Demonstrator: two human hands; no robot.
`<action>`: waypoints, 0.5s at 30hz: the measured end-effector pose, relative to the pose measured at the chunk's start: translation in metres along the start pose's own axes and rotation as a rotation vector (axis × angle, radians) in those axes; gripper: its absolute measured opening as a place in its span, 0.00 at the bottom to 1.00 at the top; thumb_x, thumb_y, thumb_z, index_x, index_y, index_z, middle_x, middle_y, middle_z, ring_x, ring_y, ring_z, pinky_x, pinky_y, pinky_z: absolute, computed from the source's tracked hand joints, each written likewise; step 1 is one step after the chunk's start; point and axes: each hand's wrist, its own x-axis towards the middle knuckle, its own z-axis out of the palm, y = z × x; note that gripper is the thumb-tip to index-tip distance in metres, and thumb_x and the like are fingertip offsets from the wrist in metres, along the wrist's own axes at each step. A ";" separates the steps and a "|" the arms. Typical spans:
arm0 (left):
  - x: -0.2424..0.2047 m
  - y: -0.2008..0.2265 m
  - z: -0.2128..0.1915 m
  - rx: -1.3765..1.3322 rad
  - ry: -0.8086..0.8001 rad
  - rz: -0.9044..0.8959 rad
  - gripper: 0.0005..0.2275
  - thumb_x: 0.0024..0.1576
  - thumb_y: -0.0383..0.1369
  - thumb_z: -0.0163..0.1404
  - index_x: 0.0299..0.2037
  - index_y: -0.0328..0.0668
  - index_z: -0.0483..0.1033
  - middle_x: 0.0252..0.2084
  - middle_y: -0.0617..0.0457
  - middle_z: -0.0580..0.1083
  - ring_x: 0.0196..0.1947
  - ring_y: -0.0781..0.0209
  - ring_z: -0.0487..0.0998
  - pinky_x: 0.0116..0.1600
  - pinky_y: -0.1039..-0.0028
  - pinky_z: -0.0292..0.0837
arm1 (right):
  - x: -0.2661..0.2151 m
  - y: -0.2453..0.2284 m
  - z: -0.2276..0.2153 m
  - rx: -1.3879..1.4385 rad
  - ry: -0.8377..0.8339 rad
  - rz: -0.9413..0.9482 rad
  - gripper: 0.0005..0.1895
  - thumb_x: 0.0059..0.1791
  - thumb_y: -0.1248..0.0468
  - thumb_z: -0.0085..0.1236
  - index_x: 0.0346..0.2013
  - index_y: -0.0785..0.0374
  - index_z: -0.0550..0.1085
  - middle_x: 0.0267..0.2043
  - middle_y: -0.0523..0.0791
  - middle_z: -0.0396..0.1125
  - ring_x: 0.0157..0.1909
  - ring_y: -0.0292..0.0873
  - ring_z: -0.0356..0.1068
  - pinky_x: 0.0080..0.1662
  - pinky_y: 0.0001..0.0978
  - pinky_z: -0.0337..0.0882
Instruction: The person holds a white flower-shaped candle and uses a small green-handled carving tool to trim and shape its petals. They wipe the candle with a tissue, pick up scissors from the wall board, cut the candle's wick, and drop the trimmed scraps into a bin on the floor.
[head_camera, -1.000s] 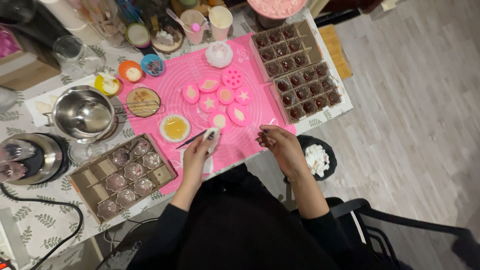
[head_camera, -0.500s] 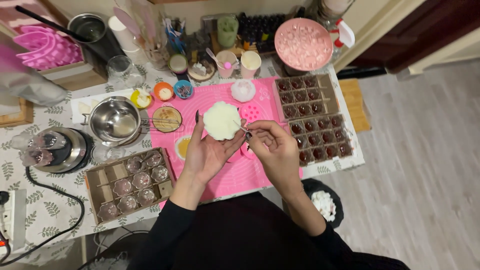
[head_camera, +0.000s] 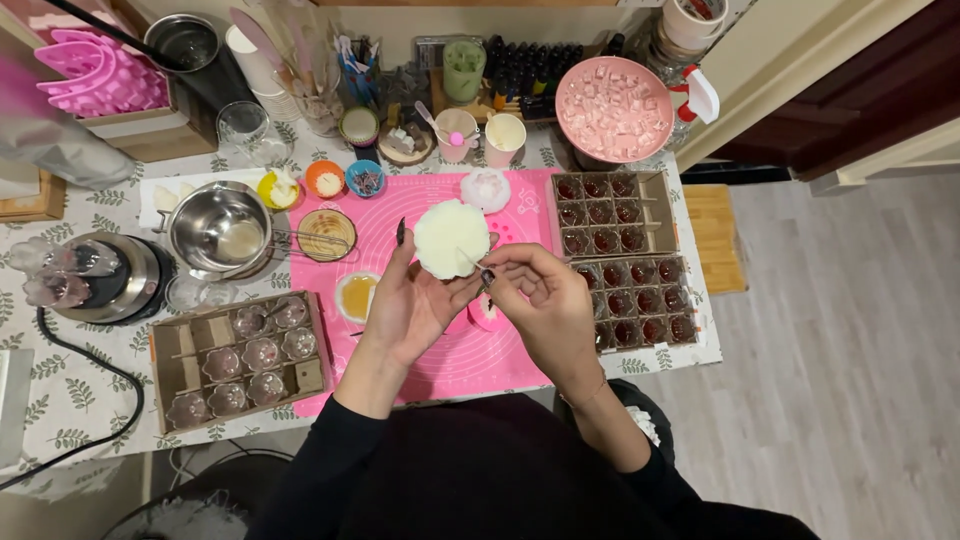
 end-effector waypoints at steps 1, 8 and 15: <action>0.001 -0.001 -0.001 0.000 0.000 0.000 0.30 0.66 0.51 0.40 0.69 0.33 0.59 0.64 0.36 0.69 0.62 0.44 0.73 0.69 0.58 0.67 | 0.000 0.000 -0.001 0.001 0.000 0.000 0.13 0.50 0.77 0.57 0.49 0.77 0.74 0.40 0.45 0.71 0.42 0.32 0.70 0.47 0.23 0.73; -0.002 -0.006 -0.003 0.061 -0.009 0.031 0.26 0.67 0.46 0.41 0.68 0.33 0.60 0.65 0.39 0.69 0.62 0.46 0.73 0.69 0.55 0.68 | -0.006 0.004 -0.005 -0.009 0.007 -0.002 0.11 0.50 0.76 0.57 0.48 0.76 0.74 0.40 0.44 0.72 0.41 0.32 0.71 0.46 0.23 0.74; -0.005 -0.008 -0.013 0.117 0.032 0.007 0.26 0.66 0.44 0.43 0.68 0.31 0.60 0.65 0.37 0.68 0.64 0.46 0.71 0.70 0.57 0.67 | -0.006 -0.001 -0.002 0.007 0.038 0.069 0.10 0.52 0.73 0.55 0.48 0.75 0.74 0.40 0.46 0.73 0.41 0.33 0.74 0.46 0.23 0.75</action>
